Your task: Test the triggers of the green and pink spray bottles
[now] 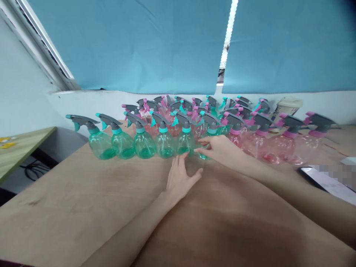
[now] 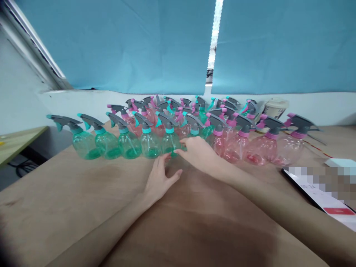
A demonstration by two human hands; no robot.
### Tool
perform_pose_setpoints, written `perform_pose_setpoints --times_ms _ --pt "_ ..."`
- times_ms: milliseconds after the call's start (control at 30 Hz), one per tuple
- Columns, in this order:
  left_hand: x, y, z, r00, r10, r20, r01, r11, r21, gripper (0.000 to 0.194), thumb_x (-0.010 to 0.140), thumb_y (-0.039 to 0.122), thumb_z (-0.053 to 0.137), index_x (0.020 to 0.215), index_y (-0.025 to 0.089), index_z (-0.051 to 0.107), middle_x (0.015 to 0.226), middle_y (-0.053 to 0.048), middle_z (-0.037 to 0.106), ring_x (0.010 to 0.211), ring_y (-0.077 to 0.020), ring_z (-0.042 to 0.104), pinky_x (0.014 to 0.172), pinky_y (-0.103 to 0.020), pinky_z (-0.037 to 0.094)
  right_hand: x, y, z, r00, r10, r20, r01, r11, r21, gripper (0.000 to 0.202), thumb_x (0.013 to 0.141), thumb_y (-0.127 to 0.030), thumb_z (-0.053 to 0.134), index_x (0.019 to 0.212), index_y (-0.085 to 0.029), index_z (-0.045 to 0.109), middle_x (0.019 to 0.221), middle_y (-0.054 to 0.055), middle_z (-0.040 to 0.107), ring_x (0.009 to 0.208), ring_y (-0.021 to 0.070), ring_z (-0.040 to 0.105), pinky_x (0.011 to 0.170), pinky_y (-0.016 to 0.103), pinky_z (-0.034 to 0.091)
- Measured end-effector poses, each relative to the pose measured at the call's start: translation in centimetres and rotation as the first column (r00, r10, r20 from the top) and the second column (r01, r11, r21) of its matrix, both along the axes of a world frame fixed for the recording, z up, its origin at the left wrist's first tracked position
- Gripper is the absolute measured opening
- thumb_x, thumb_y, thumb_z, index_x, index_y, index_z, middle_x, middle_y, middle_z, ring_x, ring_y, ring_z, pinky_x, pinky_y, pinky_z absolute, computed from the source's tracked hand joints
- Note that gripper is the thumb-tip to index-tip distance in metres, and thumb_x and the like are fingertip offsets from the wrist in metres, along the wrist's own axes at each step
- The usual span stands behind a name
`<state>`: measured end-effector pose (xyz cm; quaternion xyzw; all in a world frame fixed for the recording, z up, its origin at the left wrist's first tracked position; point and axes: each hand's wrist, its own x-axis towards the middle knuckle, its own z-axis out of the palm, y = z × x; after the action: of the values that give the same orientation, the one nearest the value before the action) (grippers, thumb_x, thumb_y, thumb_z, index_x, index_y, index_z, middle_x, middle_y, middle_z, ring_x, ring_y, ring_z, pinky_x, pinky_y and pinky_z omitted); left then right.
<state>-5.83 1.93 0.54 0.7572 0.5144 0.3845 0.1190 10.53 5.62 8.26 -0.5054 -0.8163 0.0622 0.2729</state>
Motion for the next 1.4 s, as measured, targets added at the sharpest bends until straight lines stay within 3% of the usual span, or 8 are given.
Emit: perform_pose_setpoints --times_ms 233,467,600,700,833,1067,1233,1400 --pt "0.4 -0.8 0.5 0.992 -0.116 -0.056 0.118 0.993 0.027 0.085 0.068 0.048 0.067 0.135 0.024 0.019 0.126 -0.009 0.044 0.114 -0.0281 0.043 0.093 -0.045 0.036 4.4 -0.5 0.7 0.981 -0.173 -0.092 0.172 0.985 -0.013 0.028 0.076 -0.036 0.056 0.094 -0.016 0.063 0.089 0.008 0.070 0.079 0.0234 0.065 0.072 0.037 0.049" --pt "0.9 -1.0 0.3 0.987 -0.146 -0.073 0.145 0.989 -0.008 0.111 0.053 0.063 0.071 0.137 0.024 0.011 0.130 -0.012 0.039 0.118 -0.0315 0.039 0.095 -0.048 0.033 5.1 0.7 -0.6 0.958 -0.279 -0.074 0.279 0.960 -0.006 0.044 0.075 -0.039 0.054 0.110 -0.012 0.056 0.105 0.013 0.064 0.096 0.0276 0.060 0.082 0.040 0.045" --pt "0.9 -1.2 0.7 0.982 -0.160 -0.104 0.161 0.987 -0.006 0.107 0.054 0.062 0.070 0.136 0.023 0.014 0.128 -0.012 0.041 0.117 -0.0308 0.039 0.096 -0.048 0.032 4.8 1.4 -0.9 0.944 -0.315 -0.097 0.306 0.947 -0.094 0.061 0.074 -0.046 0.054 0.121 -0.007 0.047 0.094 0.016 0.067 0.099 0.0306 0.059 0.079 0.040 0.046" --pt "0.9 -1.2 0.9 0.979 -0.163 -0.120 0.165 0.986 0.001 0.099 0.058 0.057 0.070 0.135 0.022 0.017 0.125 -0.012 0.042 0.115 -0.0297 0.041 0.094 -0.046 0.034 4.5 1.9 -1.0 0.941 -0.312 -0.132 0.289 0.943 -0.165 0.066 0.074 -0.050 0.054 0.122 -0.006 0.044 0.071 0.011 0.068 0.086 0.0290 0.064 0.073 0.038 0.047" --pt "0.8 -1.2 1.0 0.975 -0.164 -0.147 0.167 0.986 0.007 0.087 0.063 0.046 0.068 0.133 0.023 0.020 0.125 -0.011 0.043 0.114 -0.0298 0.042 0.093 -0.046 0.034 4.2 2.4 -1.4 0.947 -0.272 -0.170 0.245 0.956 -0.162 0.067 0.070 -0.053 0.057 0.120 -0.009 0.046 0.067 0.009 0.067 0.071 0.0267 0.065 0.064 0.035 0.047" --pt "0.8 -1.1 0.8 0.968 -0.151 -0.199 0.150 0.989 -0.021 0.072 0.065 0.026 0.060 0.130 0.023 0.026 0.122 -0.009 0.046 0.111 -0.0281 0.044 0.091 -0.044 0.035 3.3 3.1 -1.9 0.944 -0.276 -0.183 0.228 0.942 -0.247 0.081 0.068 -0.058 0.056 0.126 -0.004 0.037 0.041 -0.002 0.054 0.054 0.0226 0.061 0.049 0.029 0.043" --pt "0.9 -1.2 0.7 0.971 -0.133 -0.200 0.125 0.991 -0.054 0.077 0.065 0.034 0.065 0.130 0.022 0.026 0.122 -0.009 0.046 0.112 -0.0291 0.043 0.092 -0.045 0.035 2.8 3.3 -2.5 0.942 -0.291 -0.168 0.245 0.937 -0.250 0.073 0.069 -0.056 0.056 0.120 -0.006 0.041 0.051 0.003 0.059 0.056 0.0215 0.060 0.047 0.028 0.039" --pt "1.1 -1.4 0.6 0.982 -0.111 -0.152 0.100 0.992 -0.080 0.077 0.067 0.041 0.066 0.131 0.026 0.027 0.122 -0.008 0.046 0.112 -0.0279 0.045 0.091 -0.044 0.036 2.8 2.4 -2.8 0.944 -0.296 -0.147 0.266 0.944 -0.194 0.073 0.069 -0.059 0.054 0.116 -0.005 0.043 0.078 0.015 0.064 0.075 0.0279 0.061 0.054 0.032 0.041"
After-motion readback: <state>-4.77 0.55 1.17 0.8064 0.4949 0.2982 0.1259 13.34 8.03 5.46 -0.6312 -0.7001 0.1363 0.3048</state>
